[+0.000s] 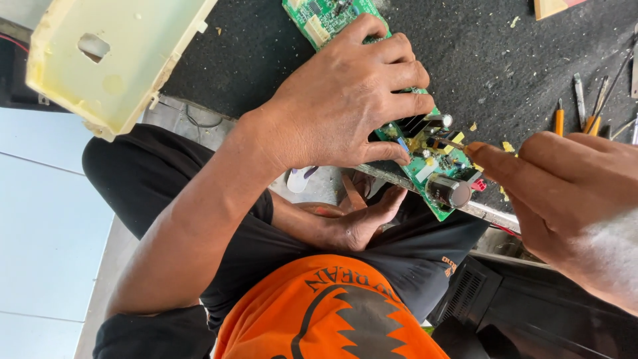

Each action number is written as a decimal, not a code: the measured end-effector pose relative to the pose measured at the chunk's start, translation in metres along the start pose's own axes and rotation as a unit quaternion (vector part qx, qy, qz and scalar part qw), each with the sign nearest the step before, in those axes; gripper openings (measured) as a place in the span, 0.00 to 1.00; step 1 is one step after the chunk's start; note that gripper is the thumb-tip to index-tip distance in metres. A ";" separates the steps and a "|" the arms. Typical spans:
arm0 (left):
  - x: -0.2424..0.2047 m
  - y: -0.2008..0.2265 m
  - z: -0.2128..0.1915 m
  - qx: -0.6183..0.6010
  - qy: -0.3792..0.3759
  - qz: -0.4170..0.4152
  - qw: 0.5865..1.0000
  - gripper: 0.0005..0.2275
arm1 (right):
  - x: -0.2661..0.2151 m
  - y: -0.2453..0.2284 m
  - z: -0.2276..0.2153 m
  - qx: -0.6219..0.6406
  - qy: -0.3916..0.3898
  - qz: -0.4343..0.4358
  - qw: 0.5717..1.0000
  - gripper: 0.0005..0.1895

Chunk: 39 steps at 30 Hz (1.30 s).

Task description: The person uses a screwdriver to scrape and clean components on a green circuit board. They then use a pair of pliers to remove a small part from the board. The person continues to scrape the board with the screwdriver.

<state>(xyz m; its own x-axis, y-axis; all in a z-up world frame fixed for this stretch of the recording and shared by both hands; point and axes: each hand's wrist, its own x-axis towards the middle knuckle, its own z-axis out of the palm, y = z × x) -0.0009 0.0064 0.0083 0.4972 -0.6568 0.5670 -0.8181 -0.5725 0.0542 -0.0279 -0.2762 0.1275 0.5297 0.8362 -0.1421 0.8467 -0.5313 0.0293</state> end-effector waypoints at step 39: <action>0.000 0.002 0.004 0.030 -0.007 -0.013 0.999 0.26 | 0.012 -0.011 -0.002 -0.139 -0.061 -0.040 0.988 0.22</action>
<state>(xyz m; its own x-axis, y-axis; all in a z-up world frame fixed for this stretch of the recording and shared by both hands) -0.0013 0.0035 0.0049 0.5220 -0.6488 0.5537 -0.7870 -0.6167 0.0194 -0.0308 -0.2597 0.1273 0.4653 0.8424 -0.2717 0.8756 -0.3931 0.2806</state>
